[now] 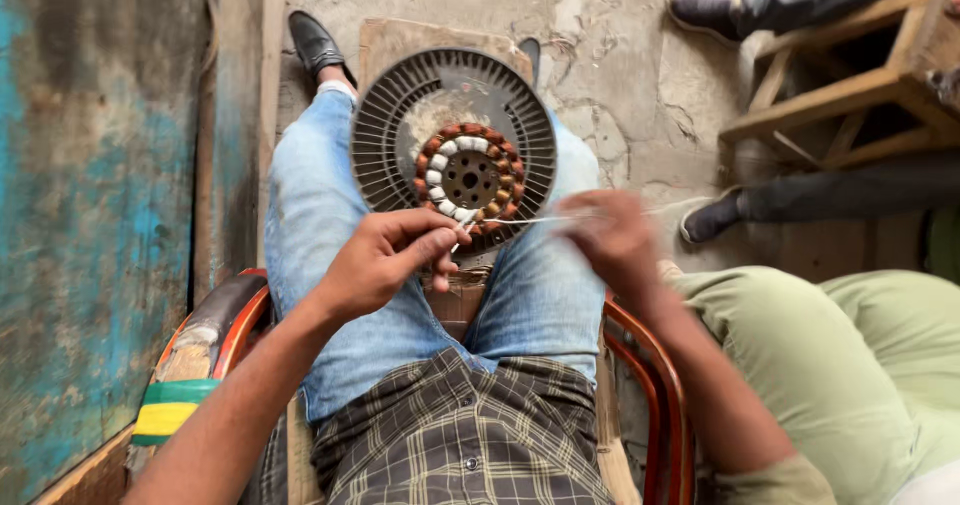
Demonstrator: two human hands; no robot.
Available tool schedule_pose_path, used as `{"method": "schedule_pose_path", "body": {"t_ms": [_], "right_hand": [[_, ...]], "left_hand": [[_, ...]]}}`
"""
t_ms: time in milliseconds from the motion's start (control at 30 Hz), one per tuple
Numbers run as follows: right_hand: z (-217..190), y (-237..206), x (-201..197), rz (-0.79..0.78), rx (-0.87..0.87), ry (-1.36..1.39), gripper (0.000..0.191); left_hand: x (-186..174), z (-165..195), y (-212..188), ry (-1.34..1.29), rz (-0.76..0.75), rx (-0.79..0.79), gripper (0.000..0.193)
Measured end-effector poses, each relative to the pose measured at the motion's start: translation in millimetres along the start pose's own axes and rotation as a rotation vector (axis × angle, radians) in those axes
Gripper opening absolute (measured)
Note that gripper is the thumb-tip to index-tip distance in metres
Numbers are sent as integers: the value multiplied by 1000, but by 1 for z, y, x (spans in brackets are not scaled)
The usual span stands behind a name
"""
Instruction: The person winds white thread around the copper windings of a motor stator resting on their lap. They repeatedly pull the thread, wrap it around individual winding sections, and adjust the thread path to secure the windings.
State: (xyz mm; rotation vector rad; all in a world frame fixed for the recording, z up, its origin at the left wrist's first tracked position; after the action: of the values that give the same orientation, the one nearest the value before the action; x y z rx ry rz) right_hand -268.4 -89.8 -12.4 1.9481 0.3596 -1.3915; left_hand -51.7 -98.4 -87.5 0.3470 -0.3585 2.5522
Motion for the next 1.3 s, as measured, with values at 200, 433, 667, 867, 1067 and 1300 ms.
{"method": "schedule_pose_path", "body": {"t_ms": [200,433,667,867,1067,1300], "right_hand": [[-78,45,28,5,-77,182,39],[-65,55,36,-37,32,291,14],[-57,54,20,19,108,499,18],[-65,63,29,-65,-30,427,15],[-55,88,37,-52,-102,331,14],[-31,108,50,-37,93,438,11]], "left_hand": [[-2,20,-1,-86,83,126,25],[-33,65,-15,102,378,363,35],[-1,84,-13,1159,362,604,46],[7,69,-6,1246,328,637,43],[5,71,-1,1214,288,635,44],[7,65,-2,1218,302,626,40]]}}
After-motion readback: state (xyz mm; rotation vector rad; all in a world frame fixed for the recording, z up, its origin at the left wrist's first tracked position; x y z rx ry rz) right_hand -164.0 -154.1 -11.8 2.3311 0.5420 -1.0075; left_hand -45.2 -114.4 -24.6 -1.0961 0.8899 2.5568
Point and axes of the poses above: each hand's wrist, its own y-axis towards the middle knuckle, its own x-axis out of the palm, z = x × y, the point moved 10 cm from there along y, towards the middle knuckle, and after that the axes turned 6 degrees about y, right-handed, at the moved point
